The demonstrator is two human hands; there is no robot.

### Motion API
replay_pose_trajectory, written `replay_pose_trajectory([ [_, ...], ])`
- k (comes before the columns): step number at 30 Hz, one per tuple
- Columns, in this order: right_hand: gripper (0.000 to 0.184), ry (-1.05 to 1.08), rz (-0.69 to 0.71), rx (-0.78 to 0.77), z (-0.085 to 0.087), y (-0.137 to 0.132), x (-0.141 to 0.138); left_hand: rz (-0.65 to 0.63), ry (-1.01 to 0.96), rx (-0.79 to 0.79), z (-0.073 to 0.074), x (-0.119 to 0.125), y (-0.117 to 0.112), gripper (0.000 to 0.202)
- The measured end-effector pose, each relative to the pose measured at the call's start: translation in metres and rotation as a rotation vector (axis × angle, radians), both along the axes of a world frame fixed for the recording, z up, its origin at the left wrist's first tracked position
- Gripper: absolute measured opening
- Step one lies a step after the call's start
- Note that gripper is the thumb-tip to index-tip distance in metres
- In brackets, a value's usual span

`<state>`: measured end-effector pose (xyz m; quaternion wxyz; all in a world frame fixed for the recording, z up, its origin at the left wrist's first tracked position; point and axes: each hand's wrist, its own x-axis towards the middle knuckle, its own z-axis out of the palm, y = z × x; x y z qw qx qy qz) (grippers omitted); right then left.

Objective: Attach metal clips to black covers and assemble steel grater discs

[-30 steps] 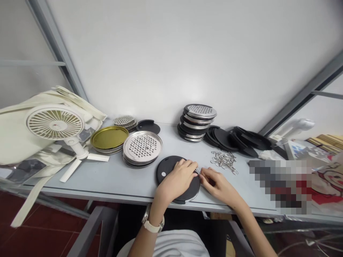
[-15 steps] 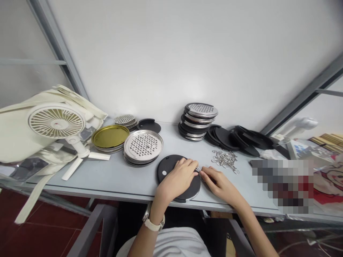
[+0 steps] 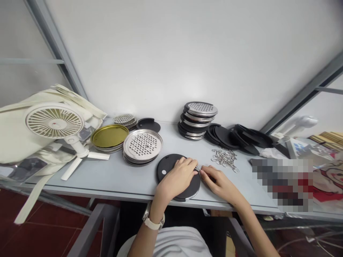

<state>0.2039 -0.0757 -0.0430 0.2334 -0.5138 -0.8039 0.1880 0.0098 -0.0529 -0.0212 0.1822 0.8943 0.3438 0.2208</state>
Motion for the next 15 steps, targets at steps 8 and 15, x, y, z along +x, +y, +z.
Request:
replay_pose_trajectory([
  [8,0.029,0.004,-0.01,0.007,-0.0051,0.0011,0.0027,0.002,-0.006,-0.018,0.001,0.0004,-0.0007,0.011],
  [15,0.028,0.005,-0.009,0.002,-0.0056,0.0013,0.0036,0.005,-0.004,-0.028,0.0007,0.0008,0.0001,0.013],
])
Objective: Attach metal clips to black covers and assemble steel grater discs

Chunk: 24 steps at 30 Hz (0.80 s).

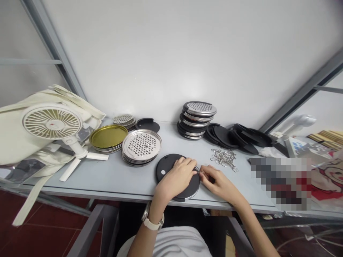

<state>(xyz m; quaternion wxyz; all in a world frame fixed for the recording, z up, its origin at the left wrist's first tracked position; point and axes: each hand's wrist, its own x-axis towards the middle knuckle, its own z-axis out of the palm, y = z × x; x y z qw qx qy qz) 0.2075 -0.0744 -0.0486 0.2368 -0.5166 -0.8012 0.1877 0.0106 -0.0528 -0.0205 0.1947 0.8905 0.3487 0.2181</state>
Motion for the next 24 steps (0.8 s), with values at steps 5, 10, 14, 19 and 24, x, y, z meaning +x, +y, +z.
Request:
replay_pose_trajectory([
  [5,0.028,0.003,-0.001,-0.002,-0.0004,0.0,0.0,-0.002,0.017,0.013,0.0003,-0.0001,0.0,0.012],
  [10,0.029,-0.004,0.002,-0.003,0.001,-0.0005,-0.0005,-0.001,0.038,0.046,0.0011,0.0005,-0.0016,0.013],
  [14,0.03,-0.007,0.002,-0.005,0.0016,-0.0003,-0.0011,-0.006,0.044,0.033,0.0014,0.0006,-0.0023,0.014],
  [19,0.031,-0.009,0.003,-0.002,0.0013,0.0,-0.0012,-0.004,0.043,0.041,0.0014,-0.0002,-0.0025,0.014],
  [24,0.031,-0.006,0.029,0.001,0.0023,-0.0005,-0.0009,-0.006,0.043,0.051,0.0009,-0.0008,-0.0019,0.012],
])
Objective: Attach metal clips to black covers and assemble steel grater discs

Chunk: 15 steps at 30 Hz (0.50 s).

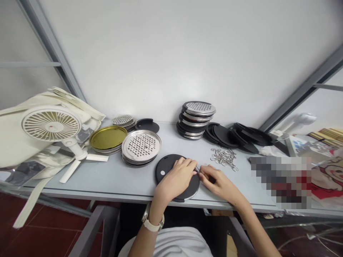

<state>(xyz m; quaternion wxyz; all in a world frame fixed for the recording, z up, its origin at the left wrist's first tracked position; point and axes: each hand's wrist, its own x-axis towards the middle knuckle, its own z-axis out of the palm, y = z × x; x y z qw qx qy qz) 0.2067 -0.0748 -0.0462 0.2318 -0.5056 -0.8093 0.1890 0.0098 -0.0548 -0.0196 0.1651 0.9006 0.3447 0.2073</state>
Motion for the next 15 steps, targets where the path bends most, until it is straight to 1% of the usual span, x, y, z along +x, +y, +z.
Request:
replay_pose_trajectory([
  [7,0.032,0.007,0.006,-0.001,0.0025,-0.0008,0.0002,-0.005,0.003,0.002,-0.0016,0.0001,0.0002,0.013],
  [15,0.031,0.001,0.002,-0.013,0.0011,0.0001,-0.0005,-0.004,-0.002,0.009,-0.002,-0.0004,-0.0004,0.013],
])
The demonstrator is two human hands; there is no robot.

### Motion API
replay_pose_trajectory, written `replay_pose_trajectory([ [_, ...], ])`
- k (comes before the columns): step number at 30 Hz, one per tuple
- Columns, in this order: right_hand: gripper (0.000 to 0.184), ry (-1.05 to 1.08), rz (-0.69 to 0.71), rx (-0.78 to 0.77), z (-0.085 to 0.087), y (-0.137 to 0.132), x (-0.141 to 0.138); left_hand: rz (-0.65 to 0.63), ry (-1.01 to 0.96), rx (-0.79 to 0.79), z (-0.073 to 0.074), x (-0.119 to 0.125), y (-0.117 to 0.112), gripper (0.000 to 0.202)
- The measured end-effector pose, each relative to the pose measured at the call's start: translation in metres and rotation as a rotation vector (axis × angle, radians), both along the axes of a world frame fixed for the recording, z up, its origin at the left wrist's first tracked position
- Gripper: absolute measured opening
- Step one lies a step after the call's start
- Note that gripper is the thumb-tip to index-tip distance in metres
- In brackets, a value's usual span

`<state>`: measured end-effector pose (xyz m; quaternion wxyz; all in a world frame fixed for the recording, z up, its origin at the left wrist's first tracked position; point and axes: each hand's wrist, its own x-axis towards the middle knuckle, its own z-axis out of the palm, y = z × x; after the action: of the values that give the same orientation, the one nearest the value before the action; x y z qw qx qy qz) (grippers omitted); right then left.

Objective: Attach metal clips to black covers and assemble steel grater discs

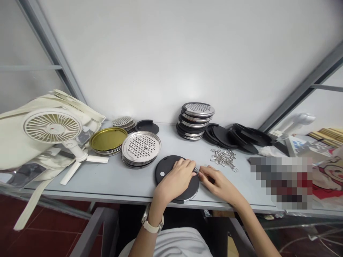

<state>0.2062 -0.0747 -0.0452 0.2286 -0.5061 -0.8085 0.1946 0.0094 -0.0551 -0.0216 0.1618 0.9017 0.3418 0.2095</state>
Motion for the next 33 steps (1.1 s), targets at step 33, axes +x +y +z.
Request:
replay_pose_trajectory([
  [33,0.034,0.011,0.005,-0.013,0.0,-0.001,0.0016,-0.008,-0.006,-0.017,0.0023,-0.0004,-0.0007,0.01],
])
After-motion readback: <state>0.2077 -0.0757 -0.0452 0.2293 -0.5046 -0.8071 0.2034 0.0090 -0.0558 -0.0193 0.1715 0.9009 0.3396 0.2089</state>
